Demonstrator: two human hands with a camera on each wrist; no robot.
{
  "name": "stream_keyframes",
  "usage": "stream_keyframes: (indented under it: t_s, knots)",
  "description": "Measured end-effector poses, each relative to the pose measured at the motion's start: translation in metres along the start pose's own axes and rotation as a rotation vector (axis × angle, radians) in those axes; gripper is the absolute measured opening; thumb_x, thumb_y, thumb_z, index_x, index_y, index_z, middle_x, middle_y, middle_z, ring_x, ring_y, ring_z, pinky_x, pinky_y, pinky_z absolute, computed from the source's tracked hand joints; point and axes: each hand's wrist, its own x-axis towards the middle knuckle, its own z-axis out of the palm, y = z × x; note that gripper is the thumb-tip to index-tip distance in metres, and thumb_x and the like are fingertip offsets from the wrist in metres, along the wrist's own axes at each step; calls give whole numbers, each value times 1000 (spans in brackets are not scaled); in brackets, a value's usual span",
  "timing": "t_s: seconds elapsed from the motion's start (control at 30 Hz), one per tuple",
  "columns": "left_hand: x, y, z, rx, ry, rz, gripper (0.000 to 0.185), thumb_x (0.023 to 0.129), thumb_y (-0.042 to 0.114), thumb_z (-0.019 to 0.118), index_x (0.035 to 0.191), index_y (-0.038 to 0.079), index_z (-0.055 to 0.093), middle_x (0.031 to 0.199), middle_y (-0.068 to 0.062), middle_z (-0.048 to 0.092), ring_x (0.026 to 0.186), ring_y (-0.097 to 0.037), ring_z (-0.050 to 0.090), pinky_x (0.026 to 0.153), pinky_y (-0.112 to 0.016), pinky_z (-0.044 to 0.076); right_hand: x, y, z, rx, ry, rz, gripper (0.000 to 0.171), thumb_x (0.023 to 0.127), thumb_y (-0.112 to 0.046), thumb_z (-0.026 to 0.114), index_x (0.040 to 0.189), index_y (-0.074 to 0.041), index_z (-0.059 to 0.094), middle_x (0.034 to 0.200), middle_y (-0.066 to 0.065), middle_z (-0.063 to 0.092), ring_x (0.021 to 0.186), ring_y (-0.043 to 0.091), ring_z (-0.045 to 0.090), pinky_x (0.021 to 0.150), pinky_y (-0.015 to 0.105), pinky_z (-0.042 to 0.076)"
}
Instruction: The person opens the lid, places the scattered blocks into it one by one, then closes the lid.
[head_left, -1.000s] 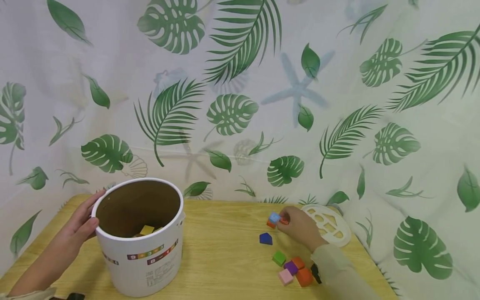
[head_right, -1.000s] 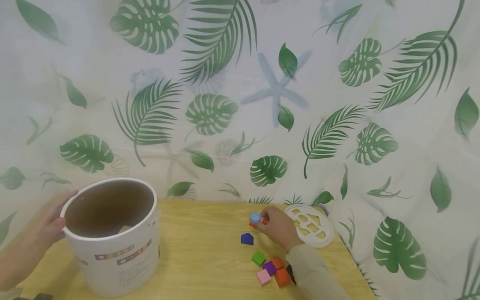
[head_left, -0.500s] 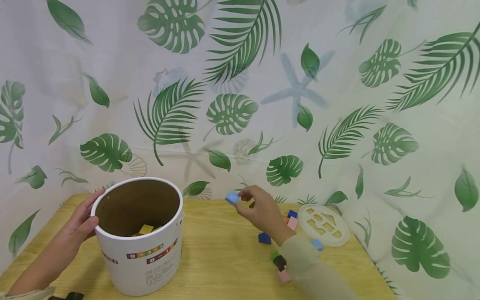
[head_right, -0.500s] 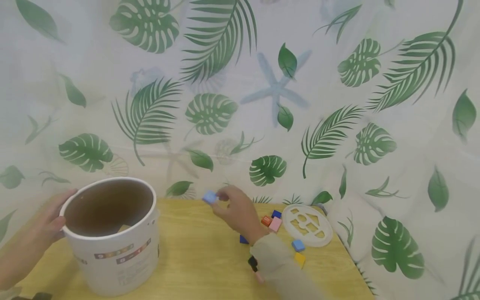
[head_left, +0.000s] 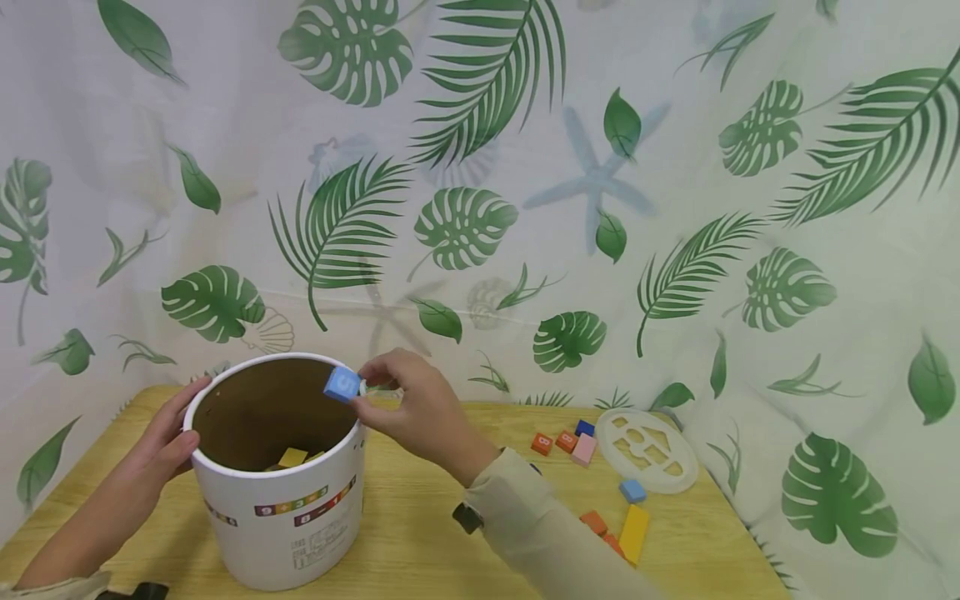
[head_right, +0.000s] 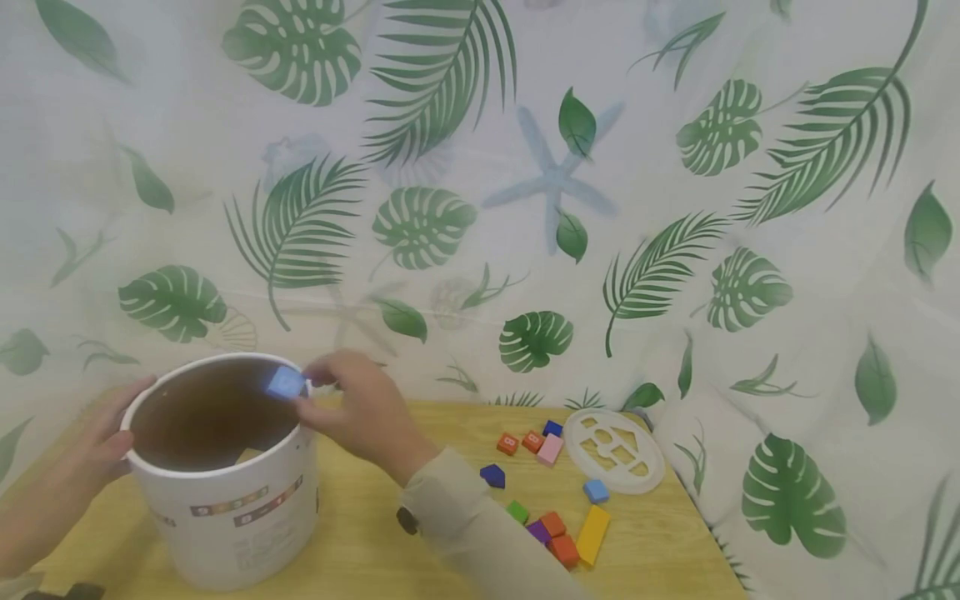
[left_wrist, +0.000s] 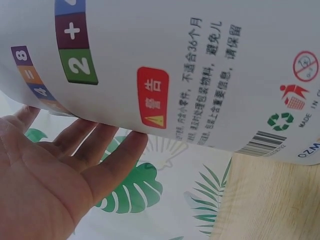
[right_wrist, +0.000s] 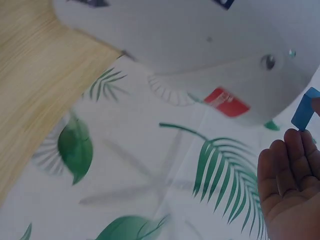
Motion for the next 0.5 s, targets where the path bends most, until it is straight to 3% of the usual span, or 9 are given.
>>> stream_keyframes:
  t_s: [0.23,0.4,0.47,0.5]
  knots:
    - [3,1,1,-11,1,-31,58,114,28,28,167,32,5,168,-17,11,130,2,34,90,-25,44,20,-24,24,-36,-76,-7,21,93,-21,78,110,-11,71,105,-4,67,97,7,59,88,19,50]
    - [8,3,4,-38,7,-96,63,111,37,30,167,31,3,168,-25,11,130,-7,36,98,-50,42,26,-29,40,143,-124,85,19,92,-16,78,107,-9,69,99,-6,67,88,2,61,82,15,51]
    - [11,1,6,-61,14,-120,64,109,40,33,166,35,5,168,-27,13,125,-3,37,98,-56,40,25,-29,44,200,-127,145,18,91,-14,78,106,-9,69,96,-7,67,85,1,62,80,15,52]
    - [14,0,6,-94,20,-122,62,108,42,35,164,43,11,166,-28,16,122,-1,40,97,-55,41,24,-29,45,205,-129,168,18,91,-14,79,105,-10,69,95,-8,67,83,0,61,79,15,51]
